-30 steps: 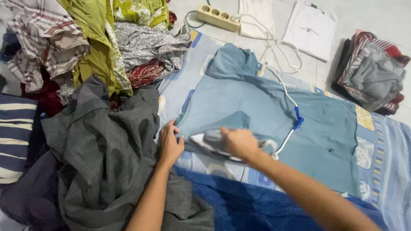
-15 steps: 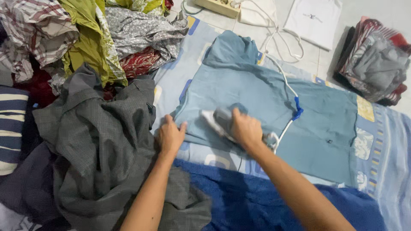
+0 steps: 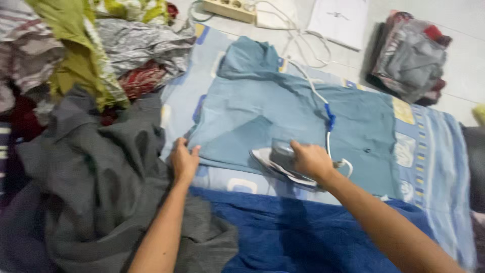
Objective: The person irons a blue shirt on a bed-like surface, folding the sleeves and ironing both sides before completing the fold.
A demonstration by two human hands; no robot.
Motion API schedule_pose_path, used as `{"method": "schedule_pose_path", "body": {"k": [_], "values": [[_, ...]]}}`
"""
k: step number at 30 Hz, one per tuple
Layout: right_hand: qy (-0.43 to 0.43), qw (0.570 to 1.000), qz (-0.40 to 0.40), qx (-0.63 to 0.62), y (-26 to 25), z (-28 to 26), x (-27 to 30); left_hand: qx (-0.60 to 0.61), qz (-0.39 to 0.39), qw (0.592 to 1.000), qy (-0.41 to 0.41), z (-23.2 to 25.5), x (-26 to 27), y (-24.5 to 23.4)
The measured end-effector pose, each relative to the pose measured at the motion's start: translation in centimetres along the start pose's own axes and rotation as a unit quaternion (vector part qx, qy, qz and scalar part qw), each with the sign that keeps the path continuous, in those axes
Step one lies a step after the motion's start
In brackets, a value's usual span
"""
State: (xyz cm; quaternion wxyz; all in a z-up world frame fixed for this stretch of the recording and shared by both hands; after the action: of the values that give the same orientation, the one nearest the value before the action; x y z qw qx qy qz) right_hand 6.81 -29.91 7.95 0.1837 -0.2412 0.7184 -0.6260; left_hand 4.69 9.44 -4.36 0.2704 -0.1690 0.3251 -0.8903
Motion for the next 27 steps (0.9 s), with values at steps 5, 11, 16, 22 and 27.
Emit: {"method": "schedule_pose_path", "body": {"k": [5, 11, 16, 22, 27], "values": [[-0.035, 0.999, -0.037, 0.015, 0.3, 7.9, 7.9, -0.002, 0.011, 1.000, 0.028, 0.7, 0.1, -0.5], [0.083, 0.995, -0.026, 0.048, -0.8, 11.0, 8.9, -0.057, -0.008, 0.998, 0.018, 2.4, 0.6, -2.0], [-0.020, 0.999, 0.009, 0.043, -0.4, 5.2, 7.7, -0.021, -0.032, 0.999, -0.003, -0.1, -0.3, -6.9], [0.029, 0.997, 0.039, 0.057, -0.1, 7.1, 7.2, -0.260, 0.156, 0.934, 0.192, 9.1, 3.9, -4.1], [0.157, 0.977, 0.113, 0.095, -1.3, 16.8, 10.4, -0.231, -0.005, 0.900, 0.371, 17.0, 11.0, 7.1]]}}
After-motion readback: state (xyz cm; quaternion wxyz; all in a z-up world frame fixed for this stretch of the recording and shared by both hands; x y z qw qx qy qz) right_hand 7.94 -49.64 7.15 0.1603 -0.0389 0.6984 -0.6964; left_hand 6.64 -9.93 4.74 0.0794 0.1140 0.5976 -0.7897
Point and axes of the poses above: each hand's wrist, its own x-axis away from the middle knuckle, its own y-axis out of the palm, z = x × y, the point moved 9 cm from there along -x, towards the middle knuckle, and after that the axes turned 14 degrees about -y, right-handed, at the moved point
